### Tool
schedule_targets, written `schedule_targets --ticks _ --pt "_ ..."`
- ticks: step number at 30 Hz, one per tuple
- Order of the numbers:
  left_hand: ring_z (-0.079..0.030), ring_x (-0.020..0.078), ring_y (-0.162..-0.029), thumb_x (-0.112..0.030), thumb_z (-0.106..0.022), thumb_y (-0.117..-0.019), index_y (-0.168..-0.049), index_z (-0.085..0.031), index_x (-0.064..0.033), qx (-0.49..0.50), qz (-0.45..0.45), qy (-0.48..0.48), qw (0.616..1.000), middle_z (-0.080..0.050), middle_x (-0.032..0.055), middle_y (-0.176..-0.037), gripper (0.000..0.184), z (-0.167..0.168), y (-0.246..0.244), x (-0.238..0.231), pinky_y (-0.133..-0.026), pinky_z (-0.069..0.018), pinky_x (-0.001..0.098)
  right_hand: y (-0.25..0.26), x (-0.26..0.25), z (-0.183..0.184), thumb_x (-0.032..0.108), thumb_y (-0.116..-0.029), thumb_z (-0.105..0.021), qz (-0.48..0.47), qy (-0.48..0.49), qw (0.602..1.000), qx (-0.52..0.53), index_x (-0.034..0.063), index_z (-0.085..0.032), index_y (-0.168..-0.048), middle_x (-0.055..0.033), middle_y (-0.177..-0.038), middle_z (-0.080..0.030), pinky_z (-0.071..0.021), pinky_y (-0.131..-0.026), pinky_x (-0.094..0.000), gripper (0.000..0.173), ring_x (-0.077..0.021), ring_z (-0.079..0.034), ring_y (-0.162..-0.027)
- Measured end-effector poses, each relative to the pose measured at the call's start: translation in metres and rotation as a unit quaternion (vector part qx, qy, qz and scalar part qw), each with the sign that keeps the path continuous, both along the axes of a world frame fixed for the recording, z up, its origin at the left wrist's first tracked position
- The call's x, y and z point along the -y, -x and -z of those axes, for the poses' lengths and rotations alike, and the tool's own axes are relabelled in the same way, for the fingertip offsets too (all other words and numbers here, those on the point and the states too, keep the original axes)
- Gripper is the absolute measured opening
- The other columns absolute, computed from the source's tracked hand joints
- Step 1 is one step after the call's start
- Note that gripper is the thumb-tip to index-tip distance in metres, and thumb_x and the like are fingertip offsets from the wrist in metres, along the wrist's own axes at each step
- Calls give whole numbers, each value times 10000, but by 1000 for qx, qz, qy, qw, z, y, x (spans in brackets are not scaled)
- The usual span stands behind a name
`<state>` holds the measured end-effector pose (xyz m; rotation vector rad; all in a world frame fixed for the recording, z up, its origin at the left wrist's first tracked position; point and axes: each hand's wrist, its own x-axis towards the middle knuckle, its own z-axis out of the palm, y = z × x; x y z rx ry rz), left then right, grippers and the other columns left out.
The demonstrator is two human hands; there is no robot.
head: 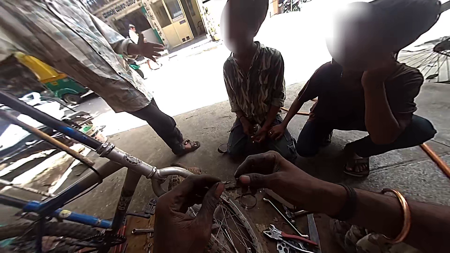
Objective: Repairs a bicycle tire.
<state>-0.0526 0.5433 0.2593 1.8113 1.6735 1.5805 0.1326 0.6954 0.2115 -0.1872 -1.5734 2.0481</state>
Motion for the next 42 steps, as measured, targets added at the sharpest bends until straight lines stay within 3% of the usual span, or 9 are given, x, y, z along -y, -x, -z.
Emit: schedule_targets --ticks 27,35,42 --pt "-724 171 -695 -102 -724 -939 -1012 -727 32 -7 6 -6 1000 -756 89 -887 153 3 -10 -8 -631 -647 288 -6 7 -11 37 -957 -688 -30 61 997 -22 -28 -731 -1034 -184 -941 -729 -618 -821 -323 110 -212 -725 -840" --pt "-742 192 -778 -43 -729 -922 -1048 -733 59 -18 37 -11 999 -758 131 -992 163 5 -7 -7 -712 -662 309 -5 8 -8 54 -983 -656 -40 78 996 -10 -44 -717 -1007 -182 -914 -729 -627 -803 -334 118 -212 -730 -805" --pt "-746 191 -832 -40 -736 -918 -1040 -766 19 -65 44 -17 997 -753 124 -1029 139 6 -3 -6 -740 -667 306 -4 9 -8 84 -1010 -629 -44 55 998 -1 -39 -705 -976 -150 -862 -723 -634 -753 -315 148 -188 -726 -755"
